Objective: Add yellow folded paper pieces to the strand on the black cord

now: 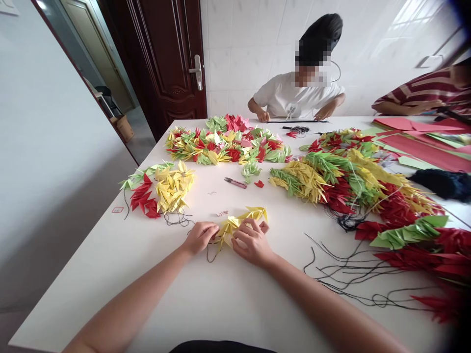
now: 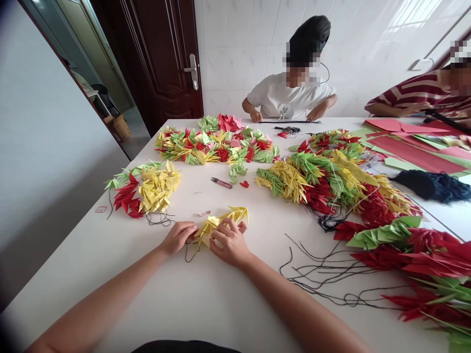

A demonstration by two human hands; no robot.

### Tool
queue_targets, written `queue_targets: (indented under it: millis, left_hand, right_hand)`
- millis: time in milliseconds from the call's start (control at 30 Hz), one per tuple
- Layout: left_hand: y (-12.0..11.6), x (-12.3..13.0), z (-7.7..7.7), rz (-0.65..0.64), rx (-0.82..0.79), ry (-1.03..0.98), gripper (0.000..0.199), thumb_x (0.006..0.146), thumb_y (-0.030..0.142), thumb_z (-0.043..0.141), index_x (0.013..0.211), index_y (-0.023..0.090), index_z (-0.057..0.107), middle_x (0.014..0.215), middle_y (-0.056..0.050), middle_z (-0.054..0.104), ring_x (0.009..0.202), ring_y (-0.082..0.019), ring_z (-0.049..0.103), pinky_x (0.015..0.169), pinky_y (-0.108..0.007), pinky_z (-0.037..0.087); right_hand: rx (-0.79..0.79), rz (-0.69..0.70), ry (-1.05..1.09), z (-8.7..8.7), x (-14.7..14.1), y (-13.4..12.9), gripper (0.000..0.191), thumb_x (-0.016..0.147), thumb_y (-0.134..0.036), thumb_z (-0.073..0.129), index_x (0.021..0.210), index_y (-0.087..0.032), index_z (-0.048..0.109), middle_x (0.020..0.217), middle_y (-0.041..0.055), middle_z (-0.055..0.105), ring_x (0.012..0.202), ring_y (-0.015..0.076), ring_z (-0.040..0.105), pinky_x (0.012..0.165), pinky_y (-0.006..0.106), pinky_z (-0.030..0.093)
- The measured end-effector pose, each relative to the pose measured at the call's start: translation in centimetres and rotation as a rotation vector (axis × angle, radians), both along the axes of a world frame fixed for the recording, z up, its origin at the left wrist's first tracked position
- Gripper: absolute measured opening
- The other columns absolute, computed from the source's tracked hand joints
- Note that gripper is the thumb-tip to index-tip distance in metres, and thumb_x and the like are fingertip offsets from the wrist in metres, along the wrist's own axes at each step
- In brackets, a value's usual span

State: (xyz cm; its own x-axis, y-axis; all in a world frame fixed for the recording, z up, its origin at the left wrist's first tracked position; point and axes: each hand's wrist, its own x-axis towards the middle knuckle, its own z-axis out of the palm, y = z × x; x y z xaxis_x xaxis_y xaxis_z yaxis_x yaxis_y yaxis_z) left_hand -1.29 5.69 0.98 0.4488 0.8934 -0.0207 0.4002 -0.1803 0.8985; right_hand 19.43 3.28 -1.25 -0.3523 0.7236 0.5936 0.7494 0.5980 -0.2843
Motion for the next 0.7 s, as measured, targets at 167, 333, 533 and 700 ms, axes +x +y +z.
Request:
queue_targets:
  millis: [167,333,533,700]
  left_hand:
    - [-0.17,0.03,0.35,-0.042,0.049,0.079,0.040,0.087,0.045,0.046,0.059,0.019,0.038,0.055,0.005,0.034,0.053,-0.010,0.032,0.052,-0.024,0.026]
    - [-0.28,0.31,0.18,-0.031,0.092,0.154,0.026,0.079,0.036,0.056,0.063,0.018,0.047,0.057,0.004,0.045,0.056,-0.011,0.039,0.054,-0.024,0.029]
    - [-0.21,0.28,-0.01,-0.025,0.117,0.193,0.016,0.074,0.024,0.049,0.061,0.019,0.042,0.056,0.004,0.043,0.055,-0.011,0.037,0.054,-0.024,0.028]
    - [-0.06,0.22,-0.10,-0.020,0.104,0.205,0.018,0.073,0.023,0.047,0.059,0.019,0.037,0.054,0.005,0.038,0.053,-0.011,0.034,0.053,-0.024,0.026]
  right_hand:
    - [0.004,0.201,-0.198,0.09,0.28,-0.25,0.016,0.087,-0.030,0.055,0.099,-0.025,0.065,0.106,0.0041,0.068,0.108,0.0266,0.048,0.082,0.039,0.027]
    - [-0.067,0.270,-0.224,0.02,0.54,-0.09,0.027,0.087,-0.024,0.050,0.111,-0.026,0.063,0.117,0.0063,0.066,0.121,0.0296,0.043,0.090,0.044,0.029]
    - [-0.051,0.196,-0.158,-0.15,0.65,-0.04,0.026,0.087,-0.018,0.050,0.106,-0.027,0.065,0.111,0.0026,0.069,0.119,0.0279,0.044,0.089,0.043,0.028]
    - [-0.103,0.091,-0.184,-0.45,0.46,0.01,0.030,0.085,-0.018,0.049,0.109,-0.027,0.064,0.111,0.0049,0.069,0.120,0.0296,0.042,0.090,0.045,0.026]
